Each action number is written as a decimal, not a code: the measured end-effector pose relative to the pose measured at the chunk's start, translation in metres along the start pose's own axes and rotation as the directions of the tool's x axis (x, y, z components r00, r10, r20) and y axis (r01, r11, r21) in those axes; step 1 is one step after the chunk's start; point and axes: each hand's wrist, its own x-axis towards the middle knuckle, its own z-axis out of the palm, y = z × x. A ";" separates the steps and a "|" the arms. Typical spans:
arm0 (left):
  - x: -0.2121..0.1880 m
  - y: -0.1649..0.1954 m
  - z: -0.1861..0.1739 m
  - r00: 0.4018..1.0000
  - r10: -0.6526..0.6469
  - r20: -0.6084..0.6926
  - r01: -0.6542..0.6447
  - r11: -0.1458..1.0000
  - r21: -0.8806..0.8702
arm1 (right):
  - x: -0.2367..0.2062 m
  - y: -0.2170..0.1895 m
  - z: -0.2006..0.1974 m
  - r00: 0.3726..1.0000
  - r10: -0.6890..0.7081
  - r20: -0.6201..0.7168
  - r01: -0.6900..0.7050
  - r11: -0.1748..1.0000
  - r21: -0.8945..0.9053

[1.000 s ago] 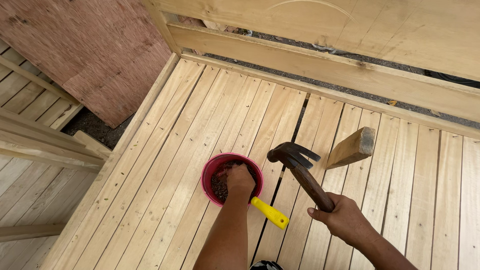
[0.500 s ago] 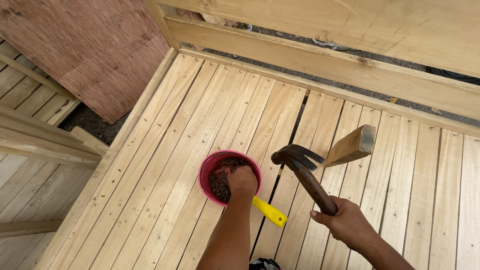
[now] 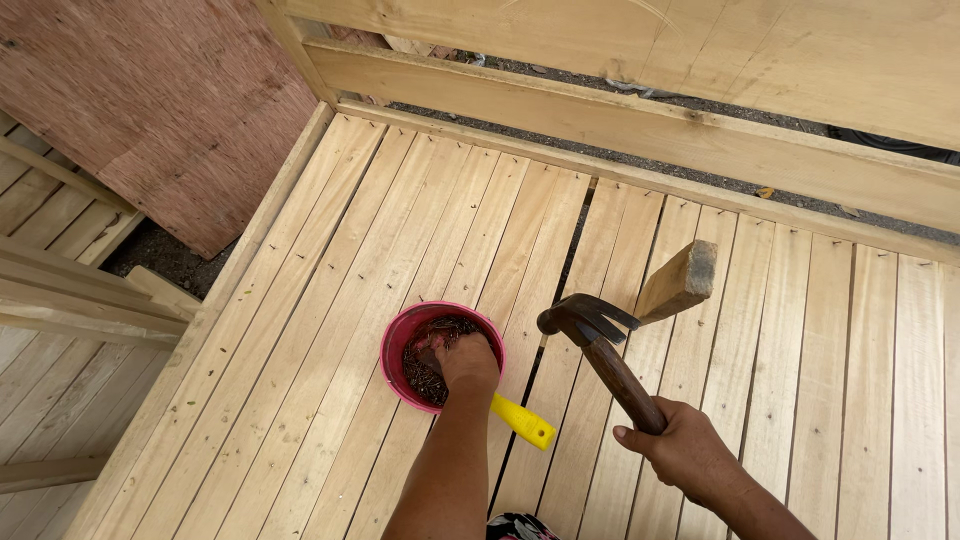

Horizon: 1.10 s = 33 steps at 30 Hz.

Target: The person uses a hammer and a small wooden block to tap wooden slats together on a bed frame. They repeatedly strike the block to close gaps between adjacent slats, working along the length of the bed base.

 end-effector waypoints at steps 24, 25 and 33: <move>0.010 -0.026 -0.016 0.954 -0.266 0.136 0.207 0.258 -0.944 | -0.001 0.014 0.000 0.999 -0.033 0.011 0.032 0.993 0.118; 0.010 -0.027 -0.019 0.944 -0.292 0.151 0.240 0.299 -0.923 | -0.002 0.016 -0.001 0.999 -0.036 0.013 0.035 0.993 0.114; 0.002 -0.018 -0.028 0.935 -0.342 0.092 0.284 0.566 -0.774 | -0.009 0.027 -0.009 0.998 -0.053 0.019 0.050 0.991 0.127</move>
